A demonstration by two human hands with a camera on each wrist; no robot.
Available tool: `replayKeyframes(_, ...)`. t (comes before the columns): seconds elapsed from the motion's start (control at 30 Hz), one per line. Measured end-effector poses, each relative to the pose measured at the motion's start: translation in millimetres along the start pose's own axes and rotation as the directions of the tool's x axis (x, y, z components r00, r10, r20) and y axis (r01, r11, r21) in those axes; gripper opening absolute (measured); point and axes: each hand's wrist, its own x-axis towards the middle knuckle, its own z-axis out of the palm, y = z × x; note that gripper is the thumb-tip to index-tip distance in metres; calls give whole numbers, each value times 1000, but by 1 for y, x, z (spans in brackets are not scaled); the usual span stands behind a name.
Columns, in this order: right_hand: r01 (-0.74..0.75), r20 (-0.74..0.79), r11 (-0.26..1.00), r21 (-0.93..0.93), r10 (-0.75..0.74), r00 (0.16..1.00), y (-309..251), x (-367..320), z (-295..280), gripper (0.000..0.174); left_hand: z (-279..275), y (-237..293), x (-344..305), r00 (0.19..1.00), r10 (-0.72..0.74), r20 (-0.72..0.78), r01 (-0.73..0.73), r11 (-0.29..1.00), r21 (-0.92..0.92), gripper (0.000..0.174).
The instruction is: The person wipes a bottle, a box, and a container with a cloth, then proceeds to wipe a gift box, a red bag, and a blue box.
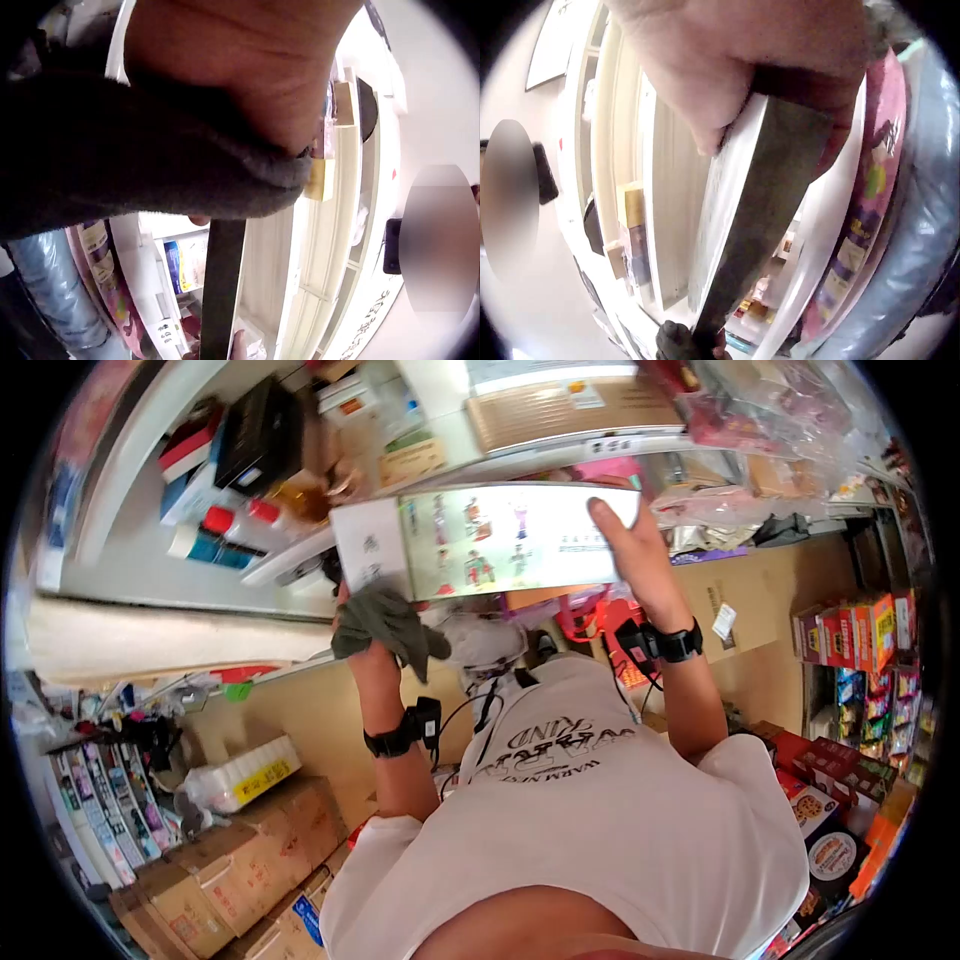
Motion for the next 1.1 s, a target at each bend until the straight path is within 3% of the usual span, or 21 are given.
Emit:
replayKeyframes(0.03, 51, 37, 996, -77, -48, 998, 1, 8, -8, 48, 3, -18, -4, 996, -76, -43, 68, 986, -154, 65)
replayKeyframes(0.1, 252, 111, 919, -303, -229, 967, 4, 28, -26, 47, 17, -42, -12, 979, -90, -184, 25, 944, -329, 52)
replayKeyframes(0.17, 339, -20, 875, -346, -367, 930, 4, 48, -43, 41, 23, -52, -17, 968, -73, -240, 7, 964, -264, 42)
replayKeyframes(0.2, 428, -53, 701, -571, -552, 832, 16, 65, -59, 37, 28, -46, -18, 956, -65, -285, -22, 956, -292, 38)
replayKeyframes(0.23, 430, -52, 699, -572, -554, 831, 16, 77, -71, 37, 33, -40, -18, 941, -56, -333, -56, 947, -317, 34)
replayKeyframes(0.3, 337, -116, 502, -797, -673, 730, 10, 92, -84, 37, 42, -27, -14, 907, -97, -409, -1, 973, -232, 36)
replayKeyframes(0.37, 326, -143, 559, -763, -637, 758, 10, 96, -81, 37, 43, -15, -6, 873, -194, -447, 22, 933, -360, 37)
replayKeyframes(0.43, 230, -48, 327, -916, -662, 748, 22, 101, -75, 41, 36, -13, -1, 875, -151, -460, -16, 941, -338, 36)
replayKeyframes(0.5, 174, -77, 320, -931, -640, 764, 22, 102, -63, 42, 26, -13, -5, 960, -40, -276, -65, 930, -361, 30)
replayKeyframes(0.57, 121, -103, 307, -944, -624, 775, 20, 109, -57, 42, 21, -20, -3, 961, -29, -273, -72, 933, -352, 30)
replayKeyframes(0.67, 122, -198, 415, -902, -647, 736, 22, 118, -59, 46, 24, -22, -1, 955, -30, -295, -81, 931, -356, 29)
replayKeyframes(0.73, 142, -253, 547, -825, -582, 772, 18, 121, -62, 50, 44, -16, 5, 948, -31, -316, -93, 924, -372, 28)
replayKeyframes(0.77, 142, -255, 545, -826, -587, 769, 18, 122, -66, 50, 60, -2, 6, 906, -132, -403, -45, 915, -402, 29)
replayKeyframes(0.8, 114, -252, 584, -804, -508, 824, 19, 124, -71, 53, 69, 6, 8, 846, -232, -480, -1, 900, -436, 30)
replayKeyframes(0.87, 91, -244, 619, -780, -435, 867, 14, 125, -72, 55, 62, -5, 8, 857, -176, -484, -20, 928, -372, 31)
replayKeyframes(0.93, 34, -212, 559, -828, -370, 904, 11, 121, -69, 62, 56, -13, 6, 864, -116, -490, -43, 952, -302, 32)
replayKeyframes(1.0, 26, -211, 563, -826, -352, 912, 7, 127, -68, 64, 53, -18, 3, 922, -66, -382, -26, 973, -230, 31)
replayKeyframes(1.1, -1, -228, 615, -788, -290, 930, 4, 132, -68, 66, 71, -17, 2, 944, -21, -328, -56, 973, -223, 30)
